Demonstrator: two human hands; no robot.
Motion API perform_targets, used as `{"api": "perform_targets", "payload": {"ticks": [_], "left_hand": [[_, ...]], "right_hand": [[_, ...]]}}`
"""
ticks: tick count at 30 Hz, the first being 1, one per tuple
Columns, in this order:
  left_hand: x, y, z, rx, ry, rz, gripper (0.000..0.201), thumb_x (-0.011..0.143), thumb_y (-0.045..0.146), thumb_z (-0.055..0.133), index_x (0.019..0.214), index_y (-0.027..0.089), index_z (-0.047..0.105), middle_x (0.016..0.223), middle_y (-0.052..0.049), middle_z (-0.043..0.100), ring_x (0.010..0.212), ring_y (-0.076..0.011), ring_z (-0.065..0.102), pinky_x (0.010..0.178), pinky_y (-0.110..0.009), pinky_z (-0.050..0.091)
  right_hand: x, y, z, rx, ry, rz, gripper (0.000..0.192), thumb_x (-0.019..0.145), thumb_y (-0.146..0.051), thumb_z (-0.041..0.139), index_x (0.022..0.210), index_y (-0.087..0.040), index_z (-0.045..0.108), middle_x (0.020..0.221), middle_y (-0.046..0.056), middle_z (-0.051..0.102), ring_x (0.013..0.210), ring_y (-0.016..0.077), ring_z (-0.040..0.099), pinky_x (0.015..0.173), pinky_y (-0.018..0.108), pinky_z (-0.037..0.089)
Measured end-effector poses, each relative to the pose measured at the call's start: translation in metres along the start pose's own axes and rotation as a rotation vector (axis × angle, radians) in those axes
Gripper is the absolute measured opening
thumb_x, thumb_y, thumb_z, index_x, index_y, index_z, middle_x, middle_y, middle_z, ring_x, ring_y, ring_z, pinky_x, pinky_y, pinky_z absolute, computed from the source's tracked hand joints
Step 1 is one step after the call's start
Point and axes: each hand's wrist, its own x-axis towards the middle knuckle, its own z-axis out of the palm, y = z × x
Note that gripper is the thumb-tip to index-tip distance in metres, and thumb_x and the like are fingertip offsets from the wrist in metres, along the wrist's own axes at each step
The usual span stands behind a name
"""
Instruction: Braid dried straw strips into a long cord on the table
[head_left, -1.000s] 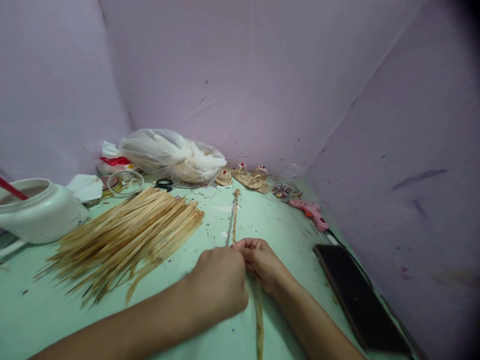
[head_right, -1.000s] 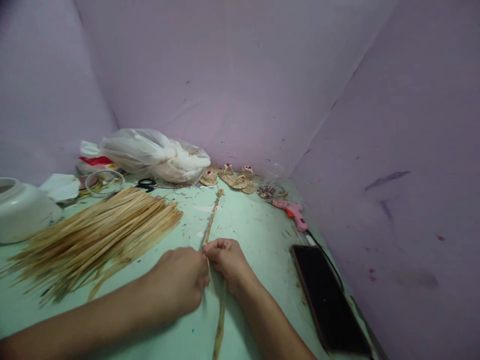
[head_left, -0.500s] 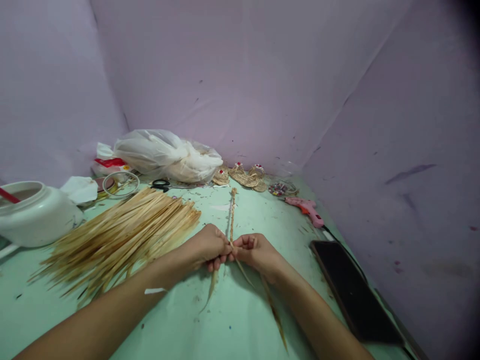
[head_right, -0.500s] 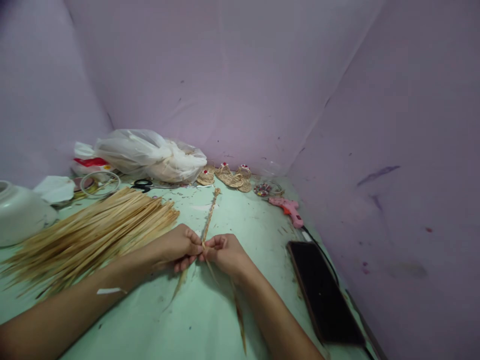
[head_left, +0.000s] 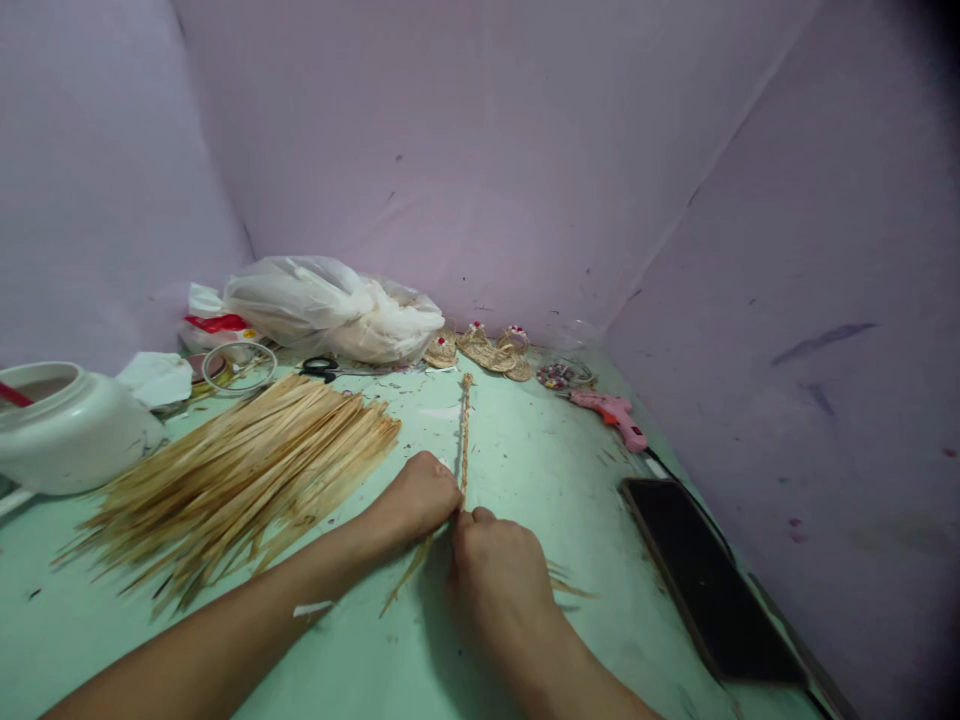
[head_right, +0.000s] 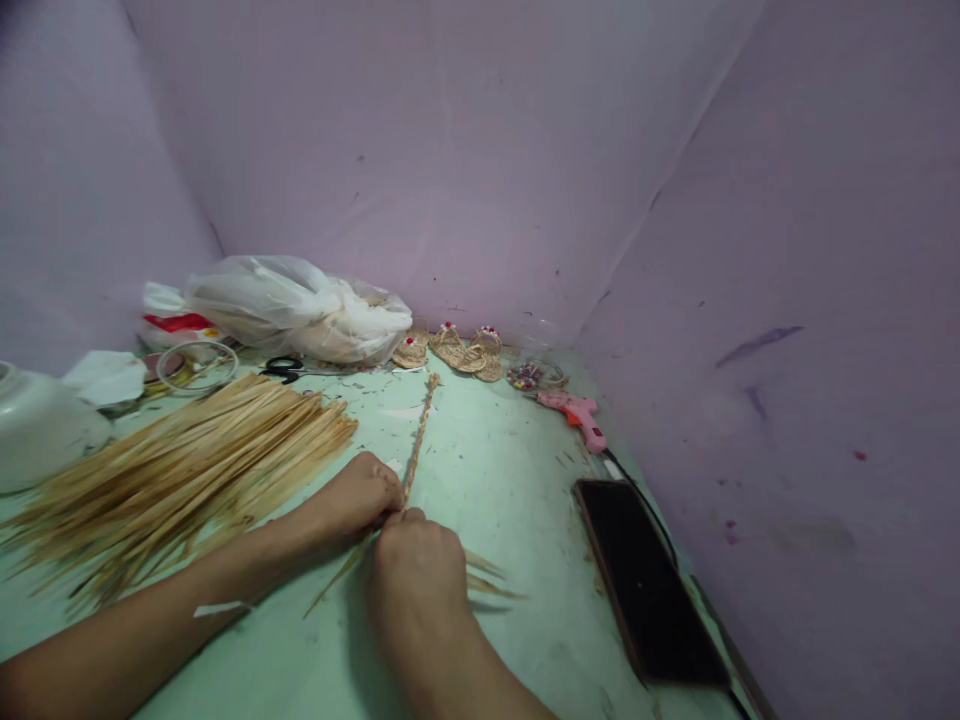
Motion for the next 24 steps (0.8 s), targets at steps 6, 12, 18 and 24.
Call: {"api": "perform_targets", "payload": {"ticks": [6, 12, 18, 24], "left_hand": [[-0.001, 0.001, -0.007, -0.105, -0.118, 0.055, 0.011, 0.047, 0.011, 0.043, 0.044, 0.011, 0.054, 0.036, 0.003, 0.04, 0.039, -0.0062, 0.032, 0.04, -0.019, 0.023], [-0.001, 0.002, -0.016, -0.111, -0.159, 0.065, 0.009, 0.047, 0.013, 0.046, 0.046, 0.01, 0.054, 0.04, 0.004, 0.04, 0.041, -0.0057, 0.031, 0.042, -0.02, 0.022], [-0.008, 0.01, -0.021, -0.134, -0.192, 0.03, 0.007, 0.047, 0.019, 0.048, 0.045, 0.012, 0.049, 0.037, 0.006, 0.032, 0.039, -0.0044, 0.023, 0.041, -0.021, 0.015], [-0.005, 0.004, -0.018, 0.067, -0.164, 0.073, 0.009, 0.049, 0.019, 0.046, 0.046, 0.012, 0.051, 0.038, 0.006, 0.03, 0.04, -0.005, 0.023, 0.041, -0.021, 0.015]], "right_hand": [[-0.007, -0.013, 0.006, 0.006, -0.036, -0.059, 0.027, 0.069, -0.008, 0.046, 0.092, -0.007, 0.06, 0.079, 0.018, 0.063, 0.063, 0.0195, 0.058, 0.051, 0.026, 0.035], [0.006, 0.021, -0.027, 0.335, 0.18, 0.064, 0.03, 0.077, -0.036, 0.041, 0.064, -0.017, 0.061, 0.062, 0.009, 0.062, 0.055, 0.0171, 0.053, 0.051, 0.027, 0.031], [0.035, 0.034, -0.001, 1.165, -0.17, 0.153, 0.01, 0.07, -0.022, 0.045, 0.066, -0.015, 0.05, 0.052, 0.0, 0.051, 0.044, 0.0087, 0.043, 0.044, 0.021, 0.03], [0.039, 0.033, 0.019, 1.129, -0.062, 0.191, 0.012, 0.061, -0.02, 0.054, 0.053, -0.012, 0.05, 0.043, -0.005, 0.038, 0.041, 0.0041, 0.028, 0.041, 0.019, 0.019]]}}
